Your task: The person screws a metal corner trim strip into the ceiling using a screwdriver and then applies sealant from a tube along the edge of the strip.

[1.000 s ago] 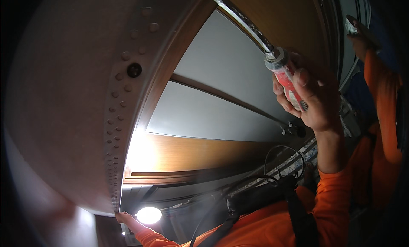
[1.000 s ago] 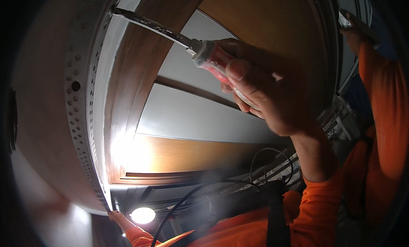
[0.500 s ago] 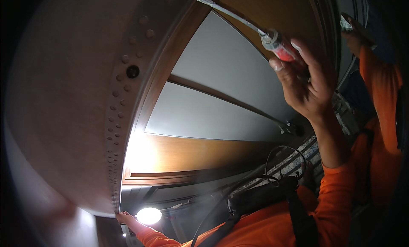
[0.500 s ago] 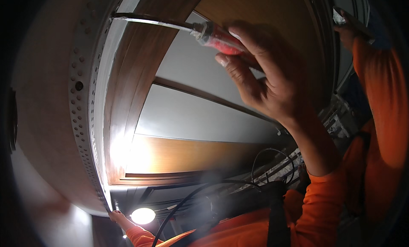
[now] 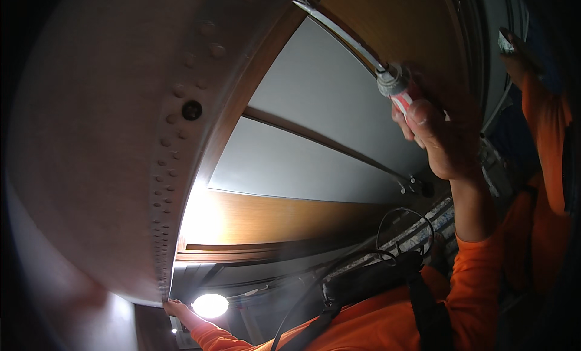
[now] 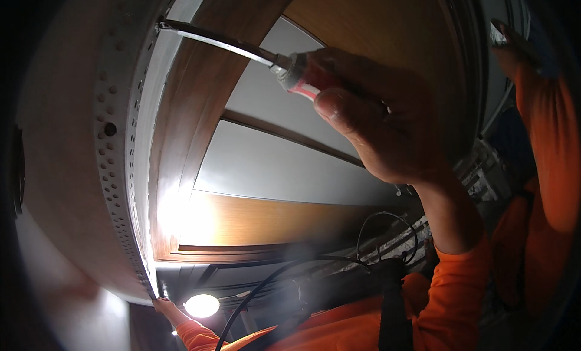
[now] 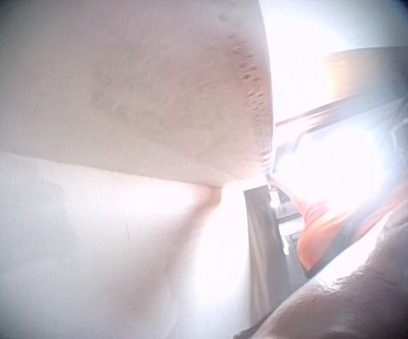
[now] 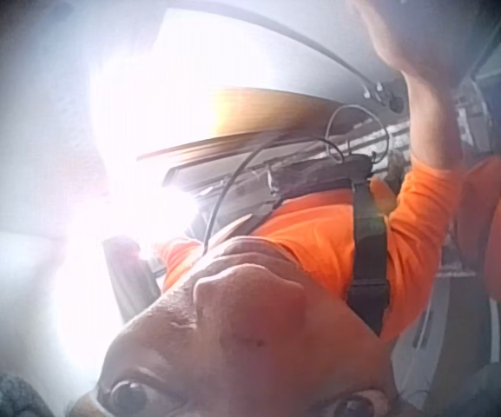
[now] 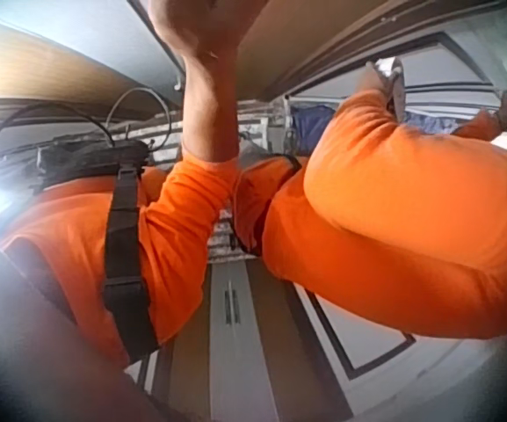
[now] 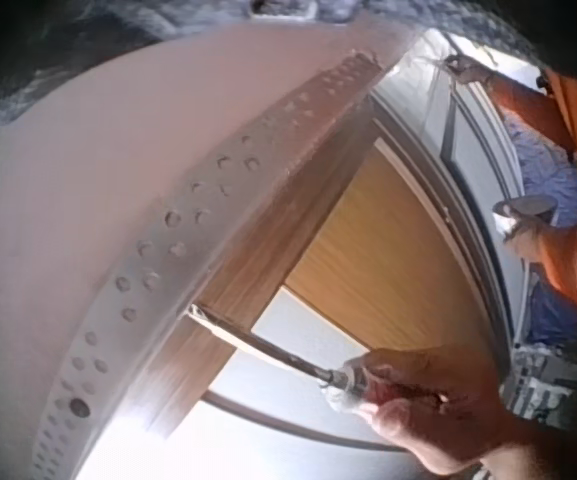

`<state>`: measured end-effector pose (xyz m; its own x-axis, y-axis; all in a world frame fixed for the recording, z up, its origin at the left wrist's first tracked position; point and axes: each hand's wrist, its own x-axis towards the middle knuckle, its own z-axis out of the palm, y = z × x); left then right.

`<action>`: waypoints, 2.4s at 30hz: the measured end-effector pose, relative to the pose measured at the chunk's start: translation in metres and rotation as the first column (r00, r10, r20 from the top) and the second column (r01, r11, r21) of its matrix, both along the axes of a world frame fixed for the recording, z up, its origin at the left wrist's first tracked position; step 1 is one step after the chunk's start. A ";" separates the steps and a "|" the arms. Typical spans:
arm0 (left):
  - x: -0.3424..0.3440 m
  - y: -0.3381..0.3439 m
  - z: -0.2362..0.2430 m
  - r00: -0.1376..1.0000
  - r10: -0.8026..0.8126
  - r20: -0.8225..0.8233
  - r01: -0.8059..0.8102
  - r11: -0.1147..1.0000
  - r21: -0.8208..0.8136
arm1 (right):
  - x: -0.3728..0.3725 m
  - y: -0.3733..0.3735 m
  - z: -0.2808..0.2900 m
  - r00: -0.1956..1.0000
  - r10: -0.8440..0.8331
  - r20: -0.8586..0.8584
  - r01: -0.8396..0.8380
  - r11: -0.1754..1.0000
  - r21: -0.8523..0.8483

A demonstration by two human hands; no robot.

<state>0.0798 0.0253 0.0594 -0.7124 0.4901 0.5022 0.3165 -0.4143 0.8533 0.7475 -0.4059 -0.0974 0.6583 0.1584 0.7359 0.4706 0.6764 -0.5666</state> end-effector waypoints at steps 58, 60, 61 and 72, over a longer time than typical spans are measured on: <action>0.045 -0.089 -0.047 0.871 -0.243 -0.426 0.196 0.969 -0.152 | -0.272 0.150 -0.014 0.922 0.335 -0.196 -0.362 0.925 -0.120; 0.092 -0.118 -0.060 0.837 -0.359 -0.413 0.348 0.932 -0.103 | -0.273 0.158 -0.008 0.918 0.347 -0.191 -0.371 0.923 -0.104; 0.131 -0.139 -0.064 0.782 -0.436 -0.444 0.431 0.894 -0.119 | -0.273 0.160 -0.006 0.916 0.356 -0.186 -0.378 0.921 -0.097; 0.290 -0.206 -0.038 0.251 -0.799 -0.546 0.916 0.378 -0.132 | -0.263 0.168 -0.002 0.892 0.447 -0.068 -0.452 0.888 -0.083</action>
<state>0.3693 -0.1811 0.0214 0.4265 0.5202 0.7399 -0.0339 -0.8083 0.5878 0.4848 -0.2383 -0.0991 0.5325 0.5123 0.6738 0.1010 0.7519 -0.6515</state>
